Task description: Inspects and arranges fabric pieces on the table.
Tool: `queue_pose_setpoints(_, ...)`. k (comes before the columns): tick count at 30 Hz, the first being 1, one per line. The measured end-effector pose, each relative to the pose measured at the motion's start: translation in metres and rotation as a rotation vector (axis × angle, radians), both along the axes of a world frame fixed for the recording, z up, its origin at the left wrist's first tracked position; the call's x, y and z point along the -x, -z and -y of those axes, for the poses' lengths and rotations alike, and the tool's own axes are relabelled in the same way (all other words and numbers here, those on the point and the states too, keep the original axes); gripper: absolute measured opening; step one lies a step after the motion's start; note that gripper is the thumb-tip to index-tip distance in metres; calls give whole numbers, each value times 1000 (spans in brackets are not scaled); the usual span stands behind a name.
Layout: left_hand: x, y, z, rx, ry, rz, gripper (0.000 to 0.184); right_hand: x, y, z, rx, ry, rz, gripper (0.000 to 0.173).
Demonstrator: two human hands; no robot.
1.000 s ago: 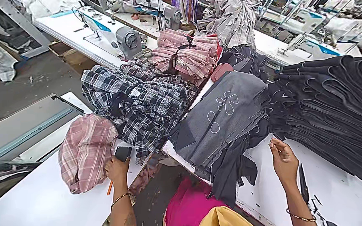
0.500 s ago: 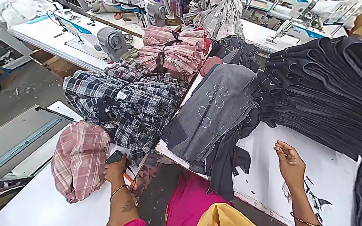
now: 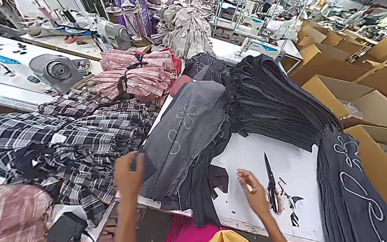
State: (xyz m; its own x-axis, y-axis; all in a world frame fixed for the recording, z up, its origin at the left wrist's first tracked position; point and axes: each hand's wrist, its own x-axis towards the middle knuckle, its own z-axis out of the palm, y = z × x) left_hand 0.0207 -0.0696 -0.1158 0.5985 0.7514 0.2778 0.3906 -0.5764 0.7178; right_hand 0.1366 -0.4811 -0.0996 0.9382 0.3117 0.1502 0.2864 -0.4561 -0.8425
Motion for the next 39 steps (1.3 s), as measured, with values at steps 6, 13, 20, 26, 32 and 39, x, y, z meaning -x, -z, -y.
queue_pose_setpoints(6, -32, 27, 41, 180, -151, -352, 68, 36, 24, -63, 37, -469, -199, 51)
queue_pose_setpoints(13, -19, -18, -2, 239, -134, -378, 29, 35, 36, -116, 448, -632, -279, 78)
queue_pose_setpoints(20, -31, -67, 130, 2, 454, 134, 19, 22, 13, -97, -112, -418, -517, 49)
queue_pose_setpoints(26, -27, -25, 215, 115, 787, 128, 21, 12, -33, -74, -345, -105, -771, 35)
queue_pose_setpoints(32, -19, -34, 187, 301, 978, -135, 40, 0, -10, -64, -132, 147, -611, 20)
queue_pose_setpoints(39, -17, 6, 107, 214, 312, -83, 49, 10, 27, -31, -4, 180, -634, 27)
